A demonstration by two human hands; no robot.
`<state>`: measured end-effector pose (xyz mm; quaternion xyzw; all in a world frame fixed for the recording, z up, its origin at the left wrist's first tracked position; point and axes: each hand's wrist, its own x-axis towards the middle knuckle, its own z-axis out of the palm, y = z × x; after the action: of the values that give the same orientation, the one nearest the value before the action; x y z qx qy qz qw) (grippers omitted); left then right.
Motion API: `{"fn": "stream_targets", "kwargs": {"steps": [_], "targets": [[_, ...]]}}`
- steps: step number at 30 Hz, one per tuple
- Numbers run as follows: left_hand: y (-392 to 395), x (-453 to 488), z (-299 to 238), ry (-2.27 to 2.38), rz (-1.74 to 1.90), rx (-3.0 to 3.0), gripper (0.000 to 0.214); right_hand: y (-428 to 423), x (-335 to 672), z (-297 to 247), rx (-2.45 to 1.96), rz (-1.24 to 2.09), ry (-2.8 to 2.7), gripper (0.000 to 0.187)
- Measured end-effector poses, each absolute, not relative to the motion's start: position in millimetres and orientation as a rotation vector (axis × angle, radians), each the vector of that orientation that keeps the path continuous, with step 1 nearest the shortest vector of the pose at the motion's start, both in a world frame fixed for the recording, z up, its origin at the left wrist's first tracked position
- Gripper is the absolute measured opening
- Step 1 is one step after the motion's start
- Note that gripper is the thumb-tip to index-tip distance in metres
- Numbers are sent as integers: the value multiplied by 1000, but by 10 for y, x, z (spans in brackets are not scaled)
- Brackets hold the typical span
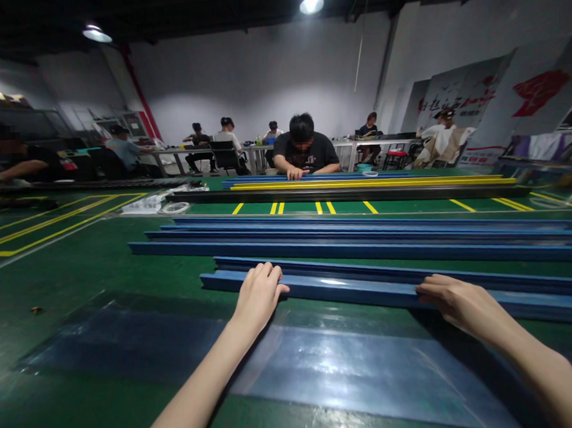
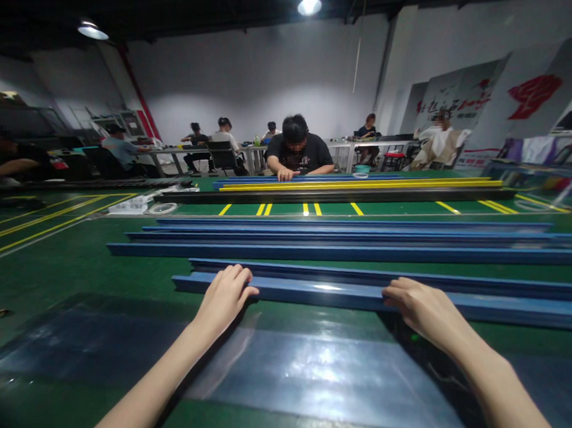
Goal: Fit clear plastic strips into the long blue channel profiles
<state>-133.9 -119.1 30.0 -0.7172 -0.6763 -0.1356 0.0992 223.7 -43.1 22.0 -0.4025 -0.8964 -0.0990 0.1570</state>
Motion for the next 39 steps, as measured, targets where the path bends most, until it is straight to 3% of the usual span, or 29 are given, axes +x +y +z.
{"fn": "stream_targets", "kwargs": {"steps": [12, 22, 29, 39], "targets": [[-1214, -1292, 269, -2042, -573, -2157, 9, -450, 2189, 240, -1334, -233, -2610, 28], [-1214, -1309, 254, -1998, -641, -2178, 12, -444, 2076, 236, -1344, -166, -2585, 45], [-1180, -1345, 269, -1954, -580, -2225, 11, -564, 1577, 315, -1149, 37, -2598, 35], [-1172, -1379, 262, -1881, -572, -2271, 10, -676, 765, 449, -943, -171, -2765, 13]]}}
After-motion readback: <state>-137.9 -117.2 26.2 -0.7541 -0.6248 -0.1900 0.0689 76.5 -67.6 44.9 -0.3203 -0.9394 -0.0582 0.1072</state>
